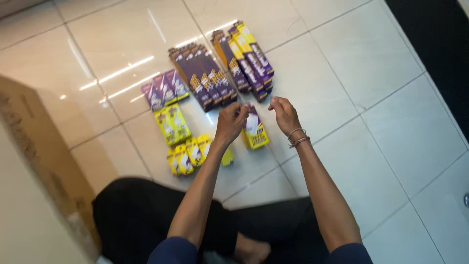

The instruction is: The person removes small yellow and purple product boxes from a large cardboard carton and arranges them into neat rows on the tiled floor. The person repeatedly reaches into the box to retrieve more items and continues organizing them into groups.

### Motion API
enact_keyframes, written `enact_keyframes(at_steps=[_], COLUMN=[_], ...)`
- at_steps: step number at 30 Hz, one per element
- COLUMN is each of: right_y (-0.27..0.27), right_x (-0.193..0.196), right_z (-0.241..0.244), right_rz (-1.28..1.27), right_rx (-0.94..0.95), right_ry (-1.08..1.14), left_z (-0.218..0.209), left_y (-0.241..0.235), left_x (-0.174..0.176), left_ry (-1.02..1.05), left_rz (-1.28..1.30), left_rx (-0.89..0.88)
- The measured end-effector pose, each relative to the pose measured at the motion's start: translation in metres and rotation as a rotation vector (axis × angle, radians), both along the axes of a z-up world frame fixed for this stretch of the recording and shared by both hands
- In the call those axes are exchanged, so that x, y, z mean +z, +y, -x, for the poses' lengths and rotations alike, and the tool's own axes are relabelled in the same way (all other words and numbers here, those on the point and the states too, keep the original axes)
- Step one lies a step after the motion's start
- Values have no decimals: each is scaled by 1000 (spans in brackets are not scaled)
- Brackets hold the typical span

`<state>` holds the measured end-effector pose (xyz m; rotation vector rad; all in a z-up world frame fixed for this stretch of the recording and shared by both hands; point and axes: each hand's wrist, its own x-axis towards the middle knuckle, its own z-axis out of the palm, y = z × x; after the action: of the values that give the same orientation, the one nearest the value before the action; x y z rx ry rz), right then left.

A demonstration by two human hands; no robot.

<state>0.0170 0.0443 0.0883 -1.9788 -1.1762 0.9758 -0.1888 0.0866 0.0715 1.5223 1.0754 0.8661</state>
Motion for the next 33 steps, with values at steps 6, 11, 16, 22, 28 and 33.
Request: enact_keyframes(at_steps=[6, 11, 16, 22, 28, 33], right_y=[-72, -109, -109, -113, -89, -70], right_x=[18, 27, 34, 91, 173, 294], right_z=[34, 63, 99, 148, 228, 351], right_rz=[-38, -102, -95, -70, -111, -330], right_rx=[15, 77, 159, 470, 774, 1110], right_ry=[148, 197, 264, 106, 60, -214], left_z=[61, 109, 147, 173, 225, 270], left_y=[-75, -111, -146, -188, -253, -280], left_x=[12, 37, 79, 114, 210, 326], left_ry=[53, 129, 76, 207, 255, 680], left_rz=[23, -54, -181, -253, -379, -583], left_rx=[-71, -89, -45, -3, 66, 419])
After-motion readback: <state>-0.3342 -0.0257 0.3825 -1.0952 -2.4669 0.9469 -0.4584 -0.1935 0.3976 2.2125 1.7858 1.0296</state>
